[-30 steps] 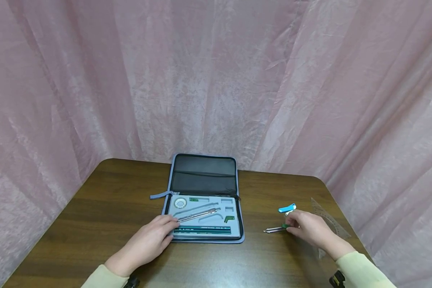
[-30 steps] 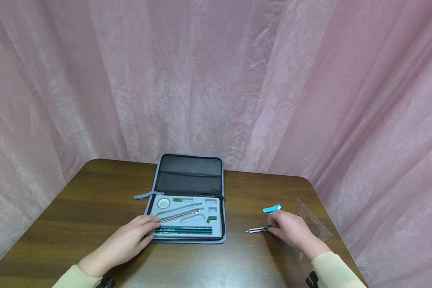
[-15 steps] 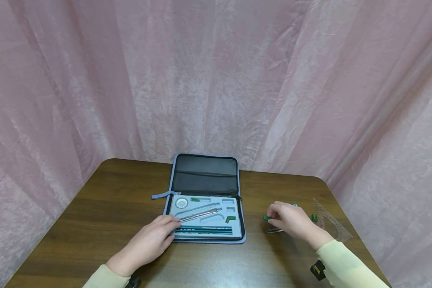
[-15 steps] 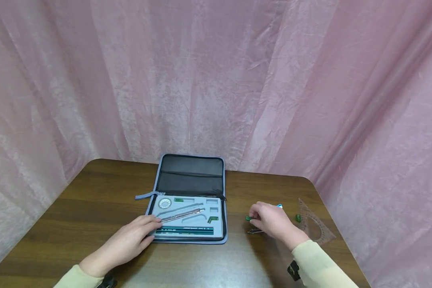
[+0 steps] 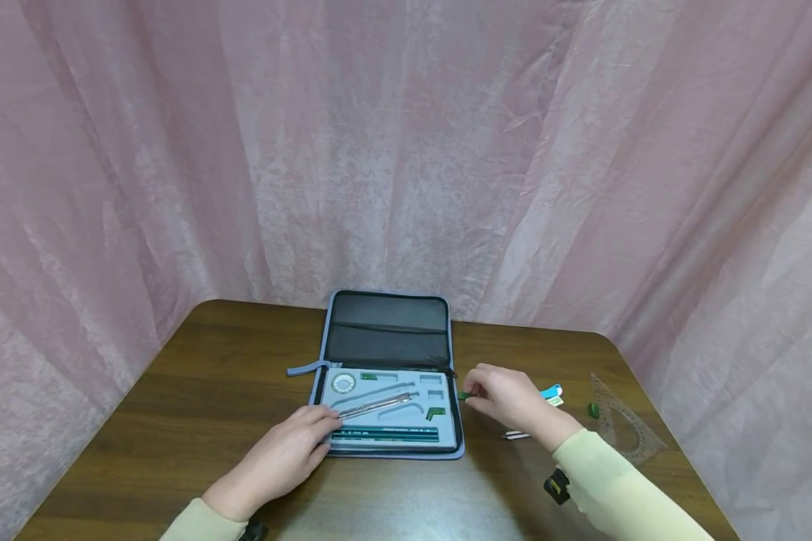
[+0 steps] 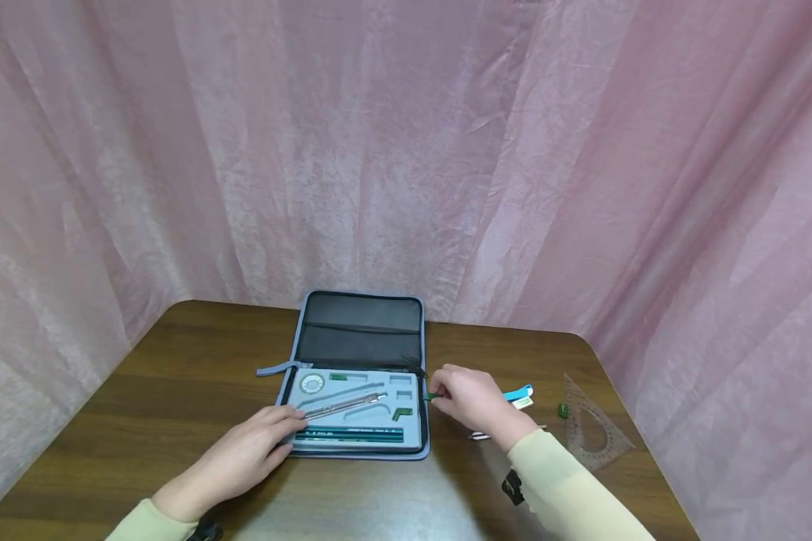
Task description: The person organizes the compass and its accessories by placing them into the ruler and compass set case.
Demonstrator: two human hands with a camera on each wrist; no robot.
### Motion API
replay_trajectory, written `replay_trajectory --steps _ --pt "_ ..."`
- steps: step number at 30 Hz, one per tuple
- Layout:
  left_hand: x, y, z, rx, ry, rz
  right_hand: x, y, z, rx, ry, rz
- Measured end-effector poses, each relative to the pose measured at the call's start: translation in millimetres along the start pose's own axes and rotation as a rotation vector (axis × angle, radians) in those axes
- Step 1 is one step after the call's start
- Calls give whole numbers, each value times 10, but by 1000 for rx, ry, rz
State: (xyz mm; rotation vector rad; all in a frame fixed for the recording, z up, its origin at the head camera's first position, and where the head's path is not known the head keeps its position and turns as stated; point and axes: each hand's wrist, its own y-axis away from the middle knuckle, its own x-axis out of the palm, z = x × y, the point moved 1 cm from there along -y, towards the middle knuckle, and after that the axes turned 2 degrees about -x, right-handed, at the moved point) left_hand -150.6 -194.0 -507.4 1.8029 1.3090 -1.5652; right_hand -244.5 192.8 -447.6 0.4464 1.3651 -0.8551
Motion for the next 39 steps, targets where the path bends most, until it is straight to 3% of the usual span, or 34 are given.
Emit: replay_trajectory --steps 9,27,39 --pt "-1 -4 -8 -34 9 31 72 -258 144 -13 -2 2" --pt "7 6 -5 -13 -9 15 212 -680 322 -8 -33 42" --pt "7 2 -7 -16 -6 9 327 -946 463 -36 8 57"
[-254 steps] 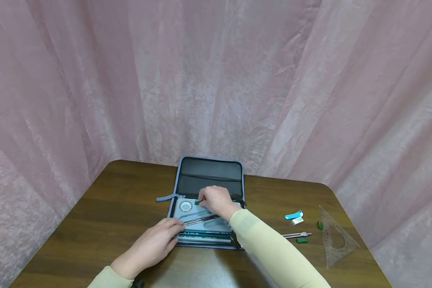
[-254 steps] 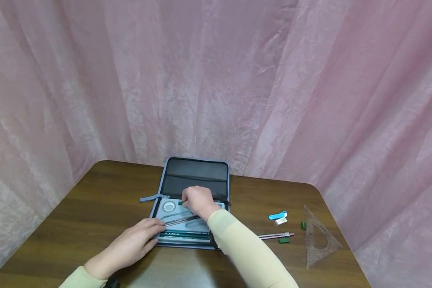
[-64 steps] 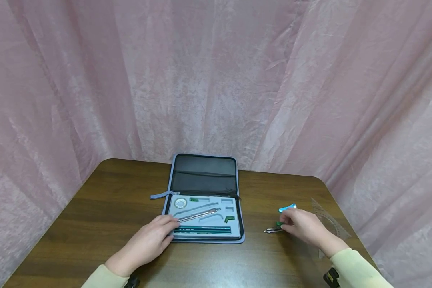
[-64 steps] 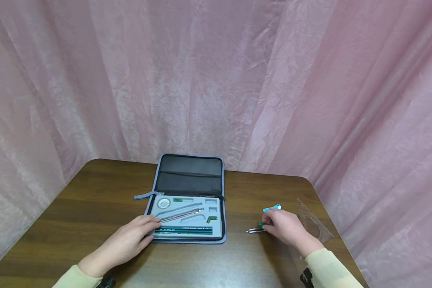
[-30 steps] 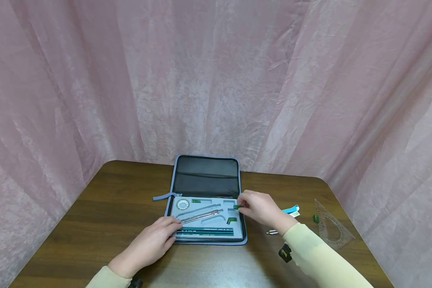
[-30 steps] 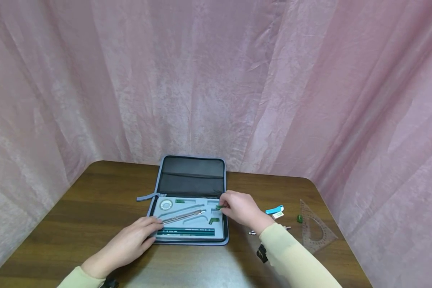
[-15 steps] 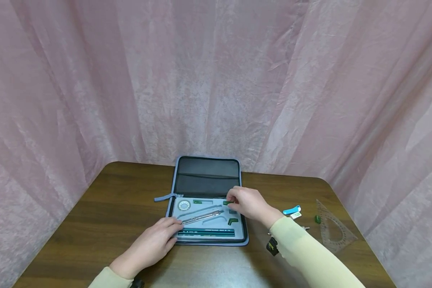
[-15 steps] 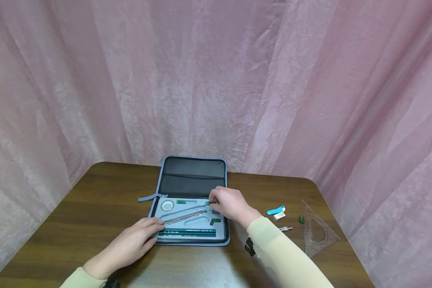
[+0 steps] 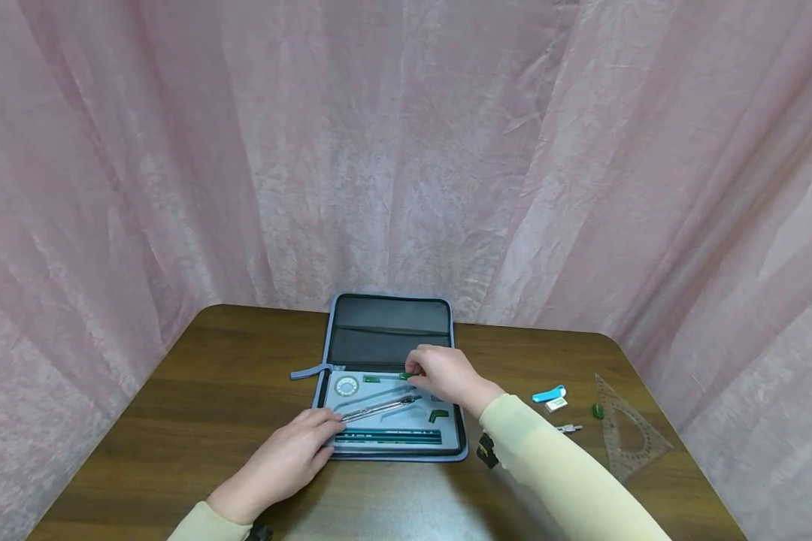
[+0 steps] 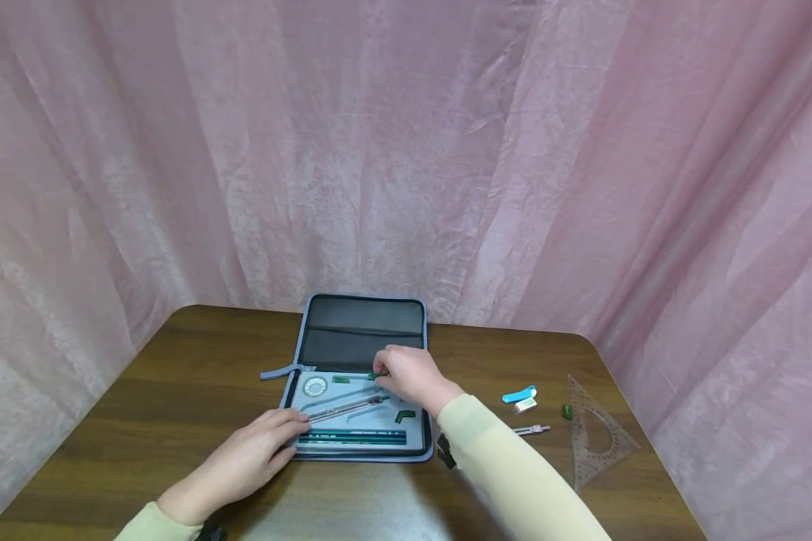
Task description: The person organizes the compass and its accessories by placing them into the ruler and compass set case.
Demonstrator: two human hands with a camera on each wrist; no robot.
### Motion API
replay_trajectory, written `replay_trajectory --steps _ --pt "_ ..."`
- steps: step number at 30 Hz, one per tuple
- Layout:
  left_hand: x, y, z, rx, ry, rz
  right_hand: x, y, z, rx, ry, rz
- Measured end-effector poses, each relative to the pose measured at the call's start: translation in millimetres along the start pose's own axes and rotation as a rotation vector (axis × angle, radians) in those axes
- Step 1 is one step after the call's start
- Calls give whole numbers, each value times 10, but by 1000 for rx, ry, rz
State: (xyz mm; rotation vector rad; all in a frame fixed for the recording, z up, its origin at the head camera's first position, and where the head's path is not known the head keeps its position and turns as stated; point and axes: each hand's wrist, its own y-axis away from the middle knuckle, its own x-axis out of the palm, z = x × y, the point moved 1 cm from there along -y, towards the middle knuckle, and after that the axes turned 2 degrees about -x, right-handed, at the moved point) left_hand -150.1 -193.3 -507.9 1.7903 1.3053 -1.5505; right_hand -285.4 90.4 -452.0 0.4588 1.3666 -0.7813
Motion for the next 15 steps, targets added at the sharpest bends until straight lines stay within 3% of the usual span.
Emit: replay_trajectory --steps 15 --pt "-6 -1 5 -20 10 22 133 -275 135 32 32 79"
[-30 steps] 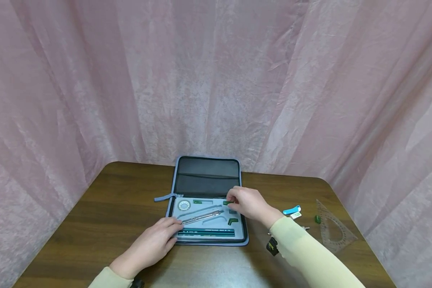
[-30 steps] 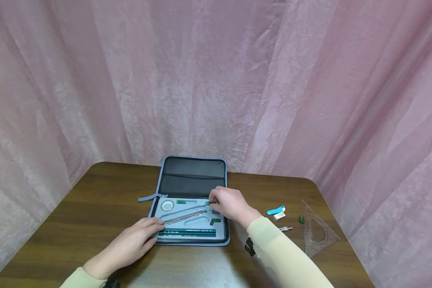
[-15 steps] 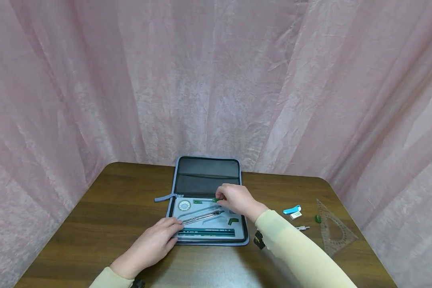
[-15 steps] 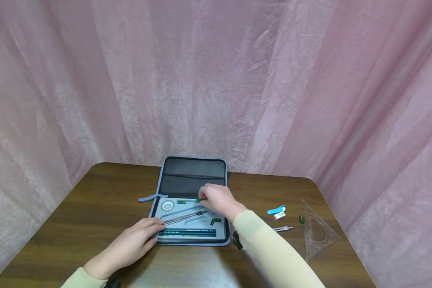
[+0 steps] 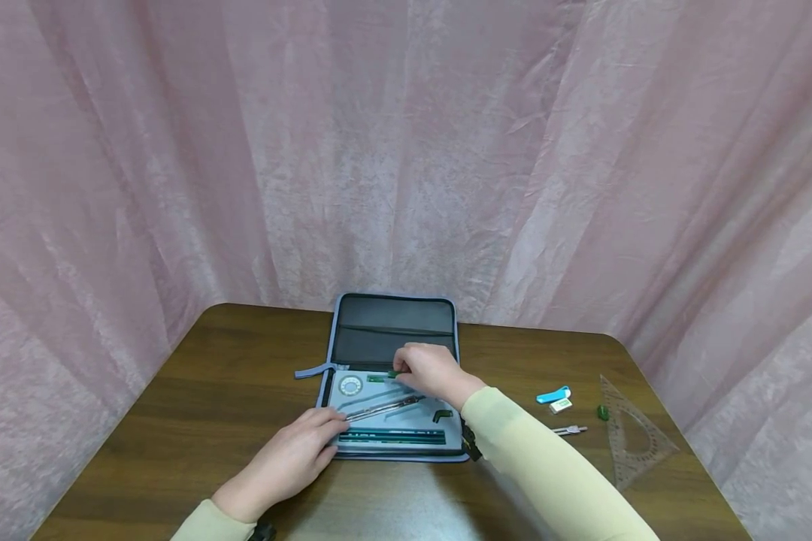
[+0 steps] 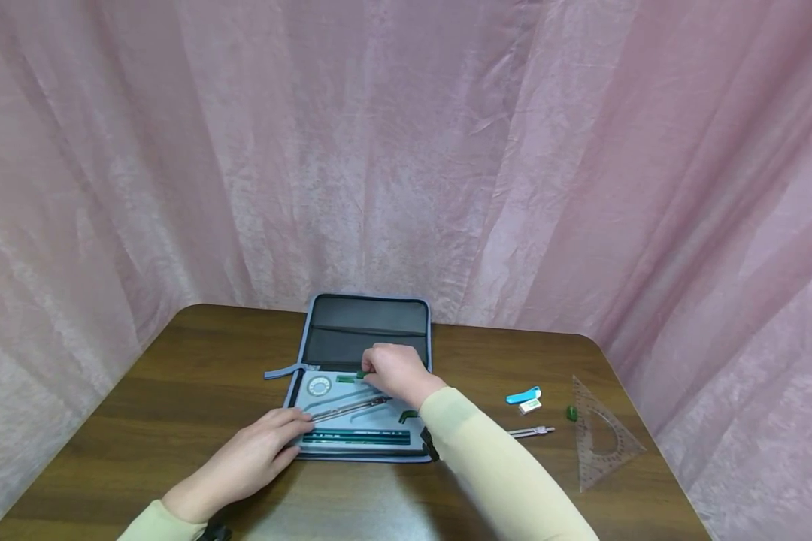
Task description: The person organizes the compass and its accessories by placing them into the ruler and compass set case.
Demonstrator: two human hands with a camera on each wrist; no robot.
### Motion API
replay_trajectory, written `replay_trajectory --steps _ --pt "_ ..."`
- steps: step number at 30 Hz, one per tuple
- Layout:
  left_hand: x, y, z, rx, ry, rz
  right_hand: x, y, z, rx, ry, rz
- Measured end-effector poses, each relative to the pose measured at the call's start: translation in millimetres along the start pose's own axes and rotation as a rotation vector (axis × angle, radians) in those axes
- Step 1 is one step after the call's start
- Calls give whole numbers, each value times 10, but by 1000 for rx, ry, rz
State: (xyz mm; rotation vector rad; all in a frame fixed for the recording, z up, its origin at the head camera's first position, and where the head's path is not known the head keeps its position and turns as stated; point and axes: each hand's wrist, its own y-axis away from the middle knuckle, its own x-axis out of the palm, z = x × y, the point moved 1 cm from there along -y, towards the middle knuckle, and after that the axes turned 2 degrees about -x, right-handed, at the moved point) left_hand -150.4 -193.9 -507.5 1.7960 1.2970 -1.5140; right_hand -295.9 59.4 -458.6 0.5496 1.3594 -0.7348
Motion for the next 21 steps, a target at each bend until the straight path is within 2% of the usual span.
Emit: replay_trajectory --steps 9,21 --pt "21 -2 12 9 -3 -5 53 -88 47 18 23 60" --pt "-1 2 3 1 2 4 103 -135 48 25 61 67"
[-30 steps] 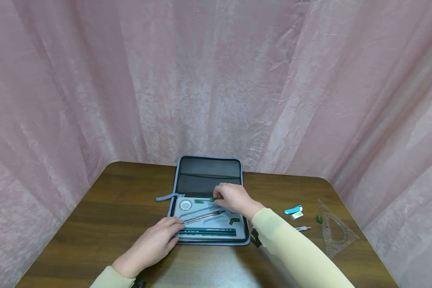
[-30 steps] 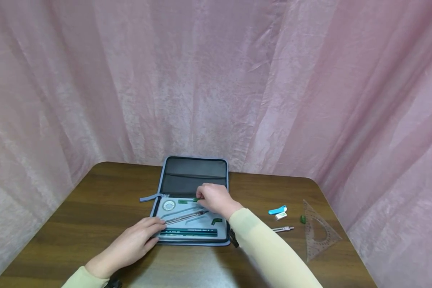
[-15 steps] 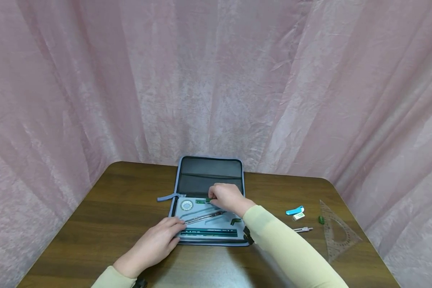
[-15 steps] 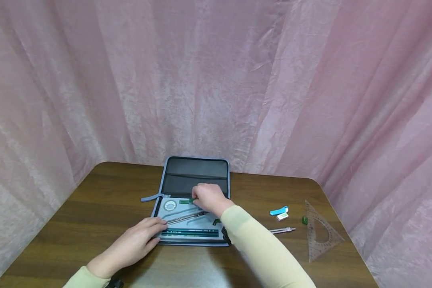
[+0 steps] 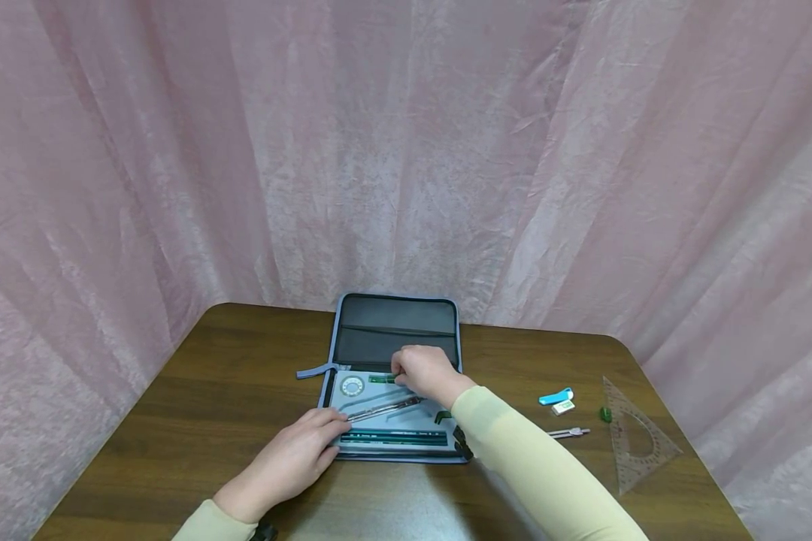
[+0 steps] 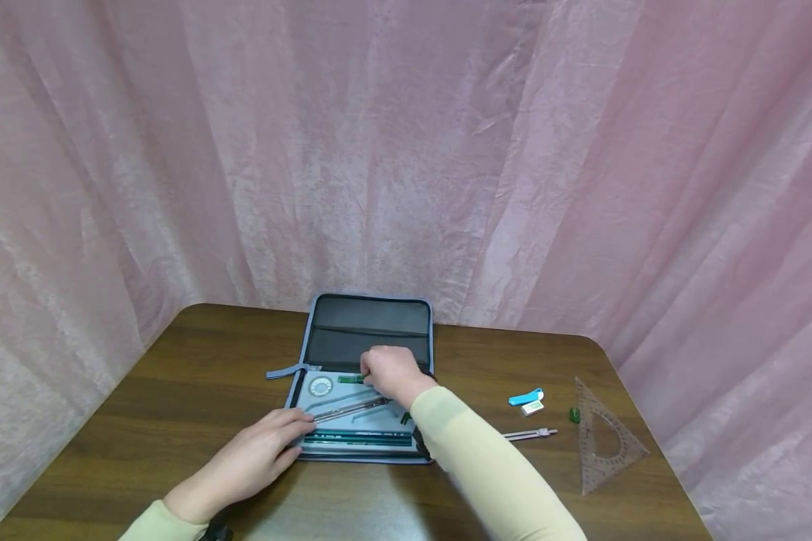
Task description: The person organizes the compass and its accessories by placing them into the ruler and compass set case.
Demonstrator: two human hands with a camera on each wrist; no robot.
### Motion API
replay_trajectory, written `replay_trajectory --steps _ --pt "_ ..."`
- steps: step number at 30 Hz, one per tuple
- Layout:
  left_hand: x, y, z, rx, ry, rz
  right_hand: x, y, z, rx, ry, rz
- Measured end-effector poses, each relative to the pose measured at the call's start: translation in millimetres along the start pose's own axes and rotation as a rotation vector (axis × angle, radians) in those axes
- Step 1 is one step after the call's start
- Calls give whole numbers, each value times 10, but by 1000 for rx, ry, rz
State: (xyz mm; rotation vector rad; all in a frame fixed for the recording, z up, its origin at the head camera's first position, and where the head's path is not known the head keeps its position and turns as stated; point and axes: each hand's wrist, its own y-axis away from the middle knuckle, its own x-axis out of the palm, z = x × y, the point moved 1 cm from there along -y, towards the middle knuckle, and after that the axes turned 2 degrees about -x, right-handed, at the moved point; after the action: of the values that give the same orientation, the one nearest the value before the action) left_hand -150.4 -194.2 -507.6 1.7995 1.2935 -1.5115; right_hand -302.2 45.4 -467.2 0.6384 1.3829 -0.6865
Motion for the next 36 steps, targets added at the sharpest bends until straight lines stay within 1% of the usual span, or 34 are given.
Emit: replay_trajectory --steps 6,11,21,26,36 --pt "8 -1 -1 -1 2 -2 17 -8 -12 5 -36 -16" --pt "6 6 1 15 -4 -19 20 -8 -18 5 -46 -18" --pt "7 8 1 16 -4 -19 5 23 -36 -8 -62 -26" --pt "3 8 -4 21 -8 -25 -14 109 -119 -6 -69 -36" --pt "12 16 -3 34 -19 -32 -106 390 -338 10 -106 -132"
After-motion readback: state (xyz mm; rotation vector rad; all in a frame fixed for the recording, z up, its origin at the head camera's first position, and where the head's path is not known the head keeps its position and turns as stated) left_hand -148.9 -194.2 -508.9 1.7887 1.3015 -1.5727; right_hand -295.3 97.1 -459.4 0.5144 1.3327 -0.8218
